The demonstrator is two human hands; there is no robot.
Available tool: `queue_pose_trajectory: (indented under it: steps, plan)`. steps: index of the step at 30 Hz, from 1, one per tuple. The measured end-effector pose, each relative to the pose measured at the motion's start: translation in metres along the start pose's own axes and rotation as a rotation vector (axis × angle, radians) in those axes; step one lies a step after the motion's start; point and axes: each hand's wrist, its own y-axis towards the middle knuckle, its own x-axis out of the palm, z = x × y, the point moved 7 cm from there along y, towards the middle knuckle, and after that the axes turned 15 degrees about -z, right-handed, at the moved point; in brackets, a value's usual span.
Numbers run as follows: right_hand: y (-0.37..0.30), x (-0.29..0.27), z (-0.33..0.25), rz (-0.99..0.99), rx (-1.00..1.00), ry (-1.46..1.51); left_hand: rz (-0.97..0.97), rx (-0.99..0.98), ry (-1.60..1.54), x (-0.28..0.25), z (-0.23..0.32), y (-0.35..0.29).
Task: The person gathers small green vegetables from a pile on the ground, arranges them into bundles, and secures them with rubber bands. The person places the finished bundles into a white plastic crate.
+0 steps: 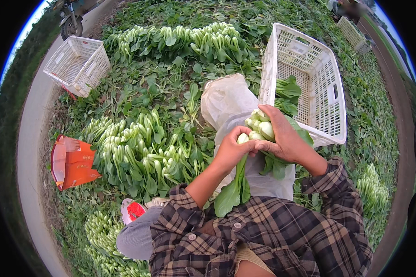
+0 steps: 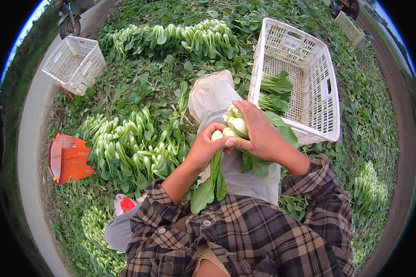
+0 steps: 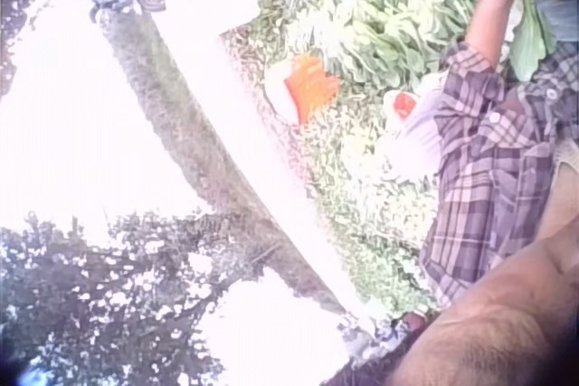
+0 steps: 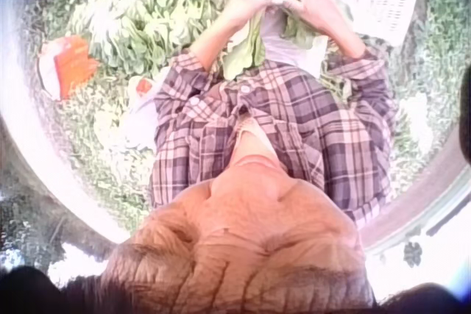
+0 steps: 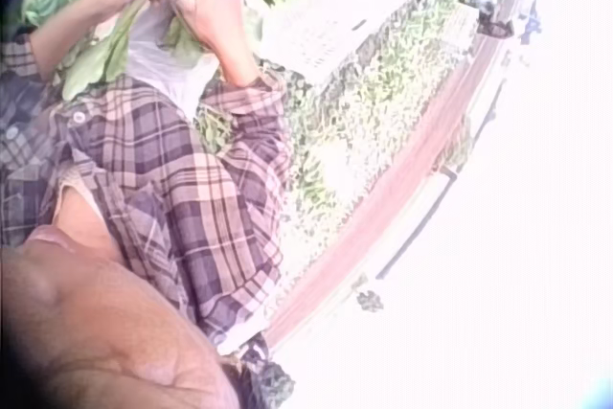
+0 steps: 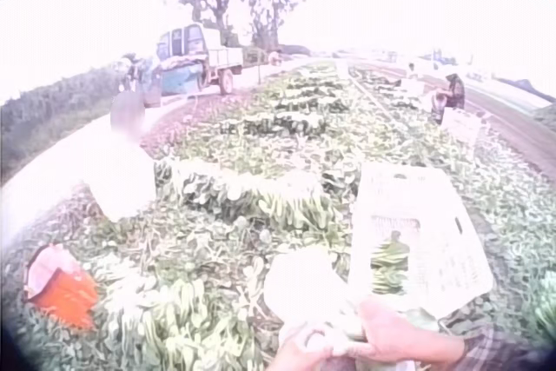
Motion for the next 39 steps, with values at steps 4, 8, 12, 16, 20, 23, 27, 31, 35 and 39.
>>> queue_pose_trajectory:
  steps: [4,8,12,16,20,23,27,31,35,39]
  plan:
    - [0.004,0.002,-0.003,0.015,0.023,-0.169,-0.010,0.024,-0.045,0.001,0.002,0.001]
    - [0.008,0.000,0.003,0.018,0.070,-0.042,-0.041,0.092,-0.125,-0.004,0.017,-0.004]
    - [0.009,-0.004,0.004,-0.035,0.070,0.022,-0.009,0.067,-0.150,-0.027,0.020,-0.013]
    - [0.013,-0.006,0.003,-0.090,0.071,0.051,0.034,-0.030,0.228,-0.037,0.009,-0.011]
    - [0.016,-0.005,0.003,-0.127,0.074,0.048,0.104,0.029,0.473,-0.033,0.020,-0.011]
    - [0.018,-0.006,0.004,-0.173,0.085,0.082,0.179,0.060,0.323,-0.029,0.024,-0.008]
    - [0.022,-0.010,0.000,-0.222,0.065,0.099,0.098,-0.065,0.328,-0.028,0.019,-0.002]
    - [0.027,-0.017,0.010,-0.281,0.016,0.101,-0.072,-0.123,0.050,-0.011,0.019,0.002]
    - [0.039,-0.019,0.007,-0.381,0.008,0.102,-0.038,-0.010,-0.166,-0.005,0.006,0.004]
    - [0.032,-0.010,0.003,-0.234,-0.003,0.035,0.019,0.135,-0.114,0.001,-0.006,0.010]
